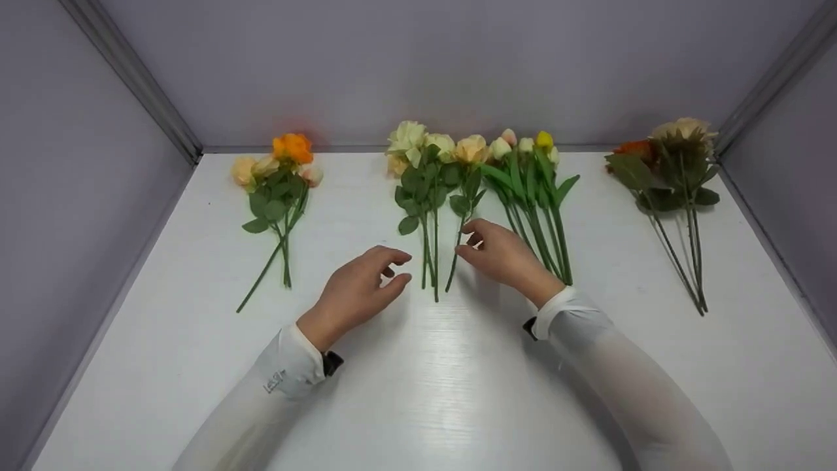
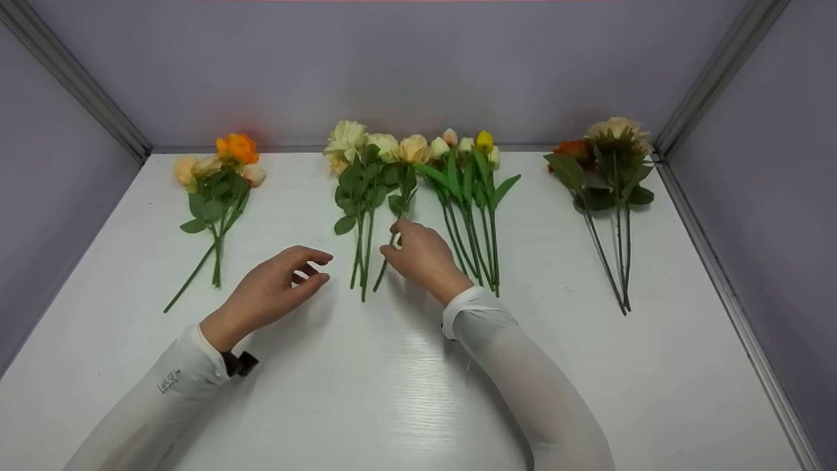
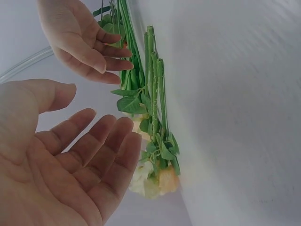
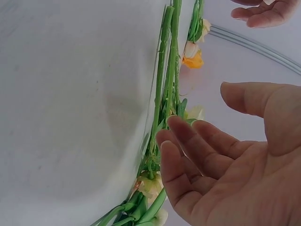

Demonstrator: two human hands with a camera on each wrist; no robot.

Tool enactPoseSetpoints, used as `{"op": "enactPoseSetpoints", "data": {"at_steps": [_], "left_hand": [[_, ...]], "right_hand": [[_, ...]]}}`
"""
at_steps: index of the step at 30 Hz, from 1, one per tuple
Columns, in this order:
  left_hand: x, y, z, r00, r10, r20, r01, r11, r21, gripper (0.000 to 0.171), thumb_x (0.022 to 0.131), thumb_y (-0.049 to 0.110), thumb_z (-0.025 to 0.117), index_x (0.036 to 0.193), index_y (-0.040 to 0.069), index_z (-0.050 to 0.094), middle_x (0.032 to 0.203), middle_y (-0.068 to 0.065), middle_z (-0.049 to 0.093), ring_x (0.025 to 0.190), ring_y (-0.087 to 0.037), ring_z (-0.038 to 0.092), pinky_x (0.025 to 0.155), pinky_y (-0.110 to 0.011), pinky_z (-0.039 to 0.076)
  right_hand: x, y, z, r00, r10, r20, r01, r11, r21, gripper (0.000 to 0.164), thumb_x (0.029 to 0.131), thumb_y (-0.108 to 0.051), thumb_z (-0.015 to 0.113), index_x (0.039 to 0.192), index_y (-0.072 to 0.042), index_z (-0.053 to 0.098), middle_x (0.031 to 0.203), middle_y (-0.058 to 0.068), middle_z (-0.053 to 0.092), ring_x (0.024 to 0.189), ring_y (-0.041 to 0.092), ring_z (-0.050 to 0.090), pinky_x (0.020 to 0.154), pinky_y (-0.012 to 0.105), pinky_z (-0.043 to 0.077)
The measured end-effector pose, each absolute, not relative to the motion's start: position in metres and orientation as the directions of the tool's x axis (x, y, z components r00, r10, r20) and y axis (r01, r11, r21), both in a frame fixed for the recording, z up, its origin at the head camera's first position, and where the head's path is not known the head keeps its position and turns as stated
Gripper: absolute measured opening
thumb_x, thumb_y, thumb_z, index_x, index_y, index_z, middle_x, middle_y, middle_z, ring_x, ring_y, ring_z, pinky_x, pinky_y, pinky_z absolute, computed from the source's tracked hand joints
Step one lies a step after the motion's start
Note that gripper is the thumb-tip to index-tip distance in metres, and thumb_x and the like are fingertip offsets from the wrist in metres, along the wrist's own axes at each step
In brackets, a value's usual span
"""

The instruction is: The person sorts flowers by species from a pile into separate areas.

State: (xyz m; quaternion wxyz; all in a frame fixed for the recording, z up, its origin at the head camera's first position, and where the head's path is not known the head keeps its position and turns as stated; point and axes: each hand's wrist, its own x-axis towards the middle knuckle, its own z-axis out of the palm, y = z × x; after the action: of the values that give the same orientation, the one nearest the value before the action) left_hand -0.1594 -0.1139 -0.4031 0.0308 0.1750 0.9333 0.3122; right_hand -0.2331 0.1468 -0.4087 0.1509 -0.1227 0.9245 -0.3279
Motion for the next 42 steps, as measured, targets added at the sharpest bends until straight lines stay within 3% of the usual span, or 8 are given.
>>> {"op": "enactPoseSetpoints", "data": {"at_steps": [5, 8, 18, 26, 34, 42], "left_hand": [[-0.159, -0.112, -0.401, -0.935, 0.353, 0.043, 0.308, 0.744, 0.593, 0.034, 0.104, 0.032, 0.062, 0.134, 0.015, 0.064, 0.128, 0.001, 0.065, 0.108, -0.017, 0.067, 0.087, -0.04, 0.055], [-0.159, -0.111, -0.401, -0.934, 0.356, 0.032, 0.304, 0.746, 0.592, 0.035, 0.104, 0.032, 0.061, 0.134, 0.015, 0.064, 0.129, 0.001, 0.065, 0.108, -0.017, 0.067, 0.087, -0.04, 0.055], [-0.158, -0.113, -0.401, -0.935, 0.354, 0.022, 0.295, 0.742, 0.602, 0.034, 0.103, 0.032, 0.062, 0.133, 0.014, 0.066, 0.128, 0.001, 0.065, 0.106, -0.016, 0.067, 0.085, -0.04, 0.055], [-0.159, -0.114, -0.402, -0.933, 0.36, 0.019, 0.298, 0.739, 0.604, 0.035, 0.103, 0.033, 0.062, 0.133, 0.014, 0.066, 0.128, 0.002, 0.065, 0.104, -0.016, 0.068, 0.085, -0.039, 0.055], [-0.161, -0.116, -0.403, -0.931, 0.364, 0.033, 0.308, 0.732, 0.608, 0.035, 0.104, 0.032, 0.062, 0.133, 0.014, 0.065, 0.128, -0.001, 0.065, 0.104, -0.016, 0.068, 0.085, -0.04, 0.055], [-0.166, -0.132, -0.396, -0.957, 0.288, 0.022, 0.247, 0.776, 0.58, 0.034, 0.104, 0.033, 0.061, 0.133, 0.015, 0.066, 0.127, -0.001, 0.066, 0.107, -0.021, 0.066, 0.086, -0.042, 0.055]], "right_hand": [[-0.233, 0.136, -0.411, -0.875, -0.419, -0.243, -0.289, 0.854, -0.433, 0.045, 0.102, -0.034, 0.061, 0.141, -0.012, 0.062, 0.138, 0.017, 0.06, 0.126, 0.042, 0.054, 0.103, 0.053, 0.045], [-0.233, 0.127, -0.412, -0.851, -0.458, -0.258, -0.383, 0.876, -0.293, 0.041, 0.099, -0.03, 0.064, 0.134, -0.01, 0.067, 0.139, 0.016, 0.06, 0.125, 0.046, 0.051, 0.103, 0.054, 0.045], [-0.228, 0.106, -0.413, -0.836, -0.507, -0.211, -0.473, 0.86, -0.192, 0.024, 0.095, -0.018, 0.07, 0.118, -0.011, 0.07, 0.12, 0.006, 0.07, 0.103, 0.035, 0.055, 0.083, 0.049, 0.051], [-0.228, 0.105, -0.417, -0.811, -0.553, -0.193, -0.501, 0.826, -0.259, 0.025, 0.095, -0.018, 0.069, 0.119, -0.011, 0.069, 0.119, 0.004, 0.069, 0.106, 0.036, 0.055, 0.086, 0.049, 0.05], [-0.229, 0.12, -0.413, -0.818, -0.529, -0.224, -0.426, 0.82, -0.381, 0.057, 0.101, -0.034, 0.065, 0.151, -0.011, 0.051, 0.149, 0.014, 0.053, 0.136, 0.042, 0.044, 0.111, 0.052, 0.038], [-0.219, 0.144, -0.399, -0.873, -0.476, -0.101, -0.351, 0.759, -0.549, 0.057, 0.102, -0.04, 0.063, 0.151, -0.013, 0.052, 0.15, 0.008, 0.053, 0.142, 0.035, 0.042, 0.115, 0.051, 0.035]]}}
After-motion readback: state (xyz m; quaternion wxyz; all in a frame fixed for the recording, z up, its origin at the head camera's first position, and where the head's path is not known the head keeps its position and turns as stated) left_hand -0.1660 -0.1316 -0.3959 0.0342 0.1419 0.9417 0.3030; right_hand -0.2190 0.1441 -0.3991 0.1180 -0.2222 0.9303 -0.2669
